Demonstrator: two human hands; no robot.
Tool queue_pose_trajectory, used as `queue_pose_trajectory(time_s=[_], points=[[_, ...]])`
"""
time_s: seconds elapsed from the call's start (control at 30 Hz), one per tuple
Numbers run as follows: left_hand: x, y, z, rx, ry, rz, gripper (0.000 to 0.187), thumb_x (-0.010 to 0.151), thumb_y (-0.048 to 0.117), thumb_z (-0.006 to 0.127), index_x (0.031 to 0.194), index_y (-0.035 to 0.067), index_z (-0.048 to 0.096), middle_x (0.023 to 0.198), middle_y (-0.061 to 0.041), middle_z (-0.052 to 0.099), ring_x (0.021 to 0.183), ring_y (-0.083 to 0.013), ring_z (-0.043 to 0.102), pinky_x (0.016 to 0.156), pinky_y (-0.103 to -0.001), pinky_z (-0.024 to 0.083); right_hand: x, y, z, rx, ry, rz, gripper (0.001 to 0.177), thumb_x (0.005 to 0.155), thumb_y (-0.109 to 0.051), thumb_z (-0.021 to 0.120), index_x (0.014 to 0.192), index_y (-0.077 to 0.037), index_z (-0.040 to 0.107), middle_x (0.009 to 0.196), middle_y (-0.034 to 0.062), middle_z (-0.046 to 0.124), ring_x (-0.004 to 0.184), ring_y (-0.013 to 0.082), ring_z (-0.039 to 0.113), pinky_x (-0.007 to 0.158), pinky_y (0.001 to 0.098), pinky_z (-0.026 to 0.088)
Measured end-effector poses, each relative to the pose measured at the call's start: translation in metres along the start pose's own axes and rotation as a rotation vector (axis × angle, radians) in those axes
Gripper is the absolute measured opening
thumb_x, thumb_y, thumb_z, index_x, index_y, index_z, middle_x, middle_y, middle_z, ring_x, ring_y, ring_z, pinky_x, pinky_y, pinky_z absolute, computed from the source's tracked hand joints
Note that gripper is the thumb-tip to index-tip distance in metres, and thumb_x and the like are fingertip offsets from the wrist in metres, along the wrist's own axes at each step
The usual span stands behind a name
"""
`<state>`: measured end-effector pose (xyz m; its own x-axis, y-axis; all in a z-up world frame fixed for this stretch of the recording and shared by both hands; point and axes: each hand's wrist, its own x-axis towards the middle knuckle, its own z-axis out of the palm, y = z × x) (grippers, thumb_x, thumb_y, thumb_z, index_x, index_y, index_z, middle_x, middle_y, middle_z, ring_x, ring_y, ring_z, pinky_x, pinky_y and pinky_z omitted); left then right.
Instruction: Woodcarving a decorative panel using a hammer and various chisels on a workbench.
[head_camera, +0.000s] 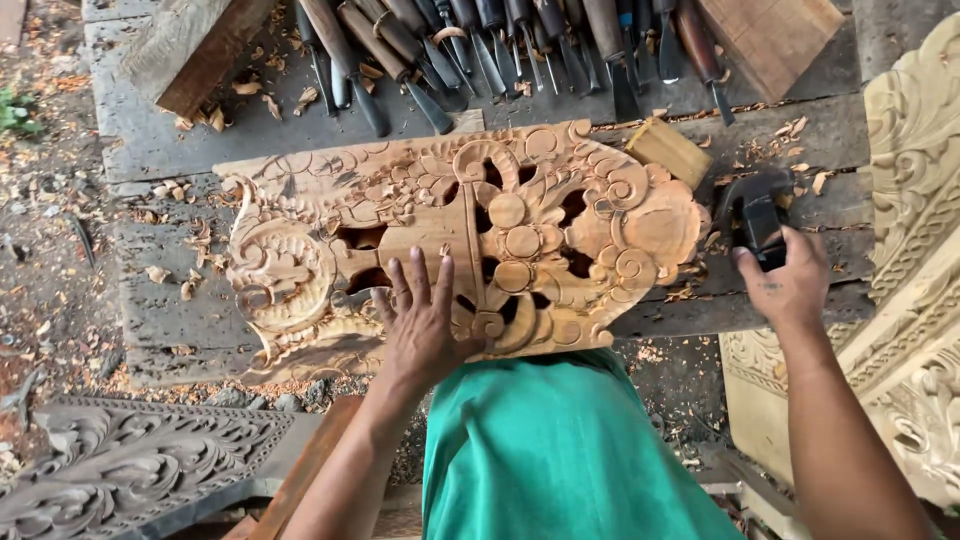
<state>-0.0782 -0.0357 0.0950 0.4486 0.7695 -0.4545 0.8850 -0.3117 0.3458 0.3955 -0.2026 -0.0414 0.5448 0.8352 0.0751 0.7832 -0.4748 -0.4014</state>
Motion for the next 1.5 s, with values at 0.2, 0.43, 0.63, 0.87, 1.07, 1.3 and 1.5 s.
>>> queue_pose_trajectory(time_s=[0.2,0.43,0.63,0.87,1.07,1.3,1.5], points=[[0.005,-0.030,0.008,0.038,-0.156,0.019,0.140,0.061,0.064,0.088,0.162,0.014,0.006,0.166,-0.028,-0.012,0.149,-0.0565,-0.017,0.111,-0.078,-0.007,0.003,0.012,0.010,-0.041,0.004,0.003,0.038,0.089,-0.031,0.086,0.106,-0.005,0.063,0.109,0.0154,0.060,0.102,0.0341,0.062,0.093,0.0472,0.052],[0.006,-0.036,0.011,0.013,-0.117,0.075,0.139,0.062,0.068,0.086,0.160,0.011,0.005,0.164,-0.032,-0.012,0.146,-0.0607,-0.017,0.109,-0.081,-0.007,0.005,0.022,0.016,0.004,0.006,0.010,0.034,0.095,-0.031,0.082,0.104,-0.006,0.061,0.109,0.0146,0.060,0.100,0.0315,0.063,0.095,0.0461,0.053],[0.004,-0.036,0.012,0.007,-0.066,0.094,0.136,0.065,0.064,0.086,0.161,0.011,0.006,0.164,-0.031,-0.009,0.147,-0.0601,-0.016,0.108,-0.082,-0.007,0.004,0.023,0.019,-0.077,0.041,-0.020,0.033,0.096,-0.034,0.080,0.102,-0.007,0.062,0.107,0.0146,0.062,0.102,0.0335,0.062,0.096,0.0474,0.053],[0.045,-0.020,-0.012,-0.053,0.010,0.093,0.108,0.078,0.055,0.084,0.156,0.011,0.023,0.164,-0.030,0.000,0.150,-0.0547,-0.010,0.114,-0.074,-0.005,0.007,-0.002,0.007,-0.072,0.031,0.060,0.037,0.095,-0.040,0.078,0.106,-0.007,0.065,0.108,0.0162,0.063,0.106,0.0359,0.063,0.091,0.0490,0.052],[0.216,0.016,-0.041,-0.443,0.322,0.245,0.033,0.099,0.022,0.064,0.124,0.000,0.065,0.116,-0.022,0.070,0.100,-0.0326,0.073,0.083,-0.042,0.063,0.010,-0.013,-0.001,-0.076,0.007,0.115,0.040,0.091,-0.042,0.078,0.108,-0.008,0.066,0.112,0.0164,0.063,0.106,0.0367,0.063,0.090,0.0498,0.053],[0.358,0.071,-0.029,-0.429,0.389,-0.002,0.036,0.089,0.030,0.070,0.097,-0.005,0.074,0.091,-0.025,0.075,0.086,-0.0366,0.075,0.083,-0.043,0.058,0.017,-0.007,-0.004,-0.019,0.002,0.052,0.047,0.087,-0.039,0.083,0.115,-0.005,0.066,0.111,0.0165,0.062,0.104,0.0369,0.062,0.090,0.0500,0.052],[0.370,0.056,-0.016,-0.568,0.339,-0.123,0.025,0.087,0.020,0.069,0.097,-0.003,0.073,0.090,-0.021,0.074,0.083,-0.0314,0.069,0.075,-0.041,0.056,0.008,0.009,-0.008,0.061,-0.050,0.012,0.049,0.086,-0.037,0.089,0.109,-0.002,0.065,0.103,0.0162,0.062,0.102,0.0343,0.062,0.091,0.0484,0.052]])
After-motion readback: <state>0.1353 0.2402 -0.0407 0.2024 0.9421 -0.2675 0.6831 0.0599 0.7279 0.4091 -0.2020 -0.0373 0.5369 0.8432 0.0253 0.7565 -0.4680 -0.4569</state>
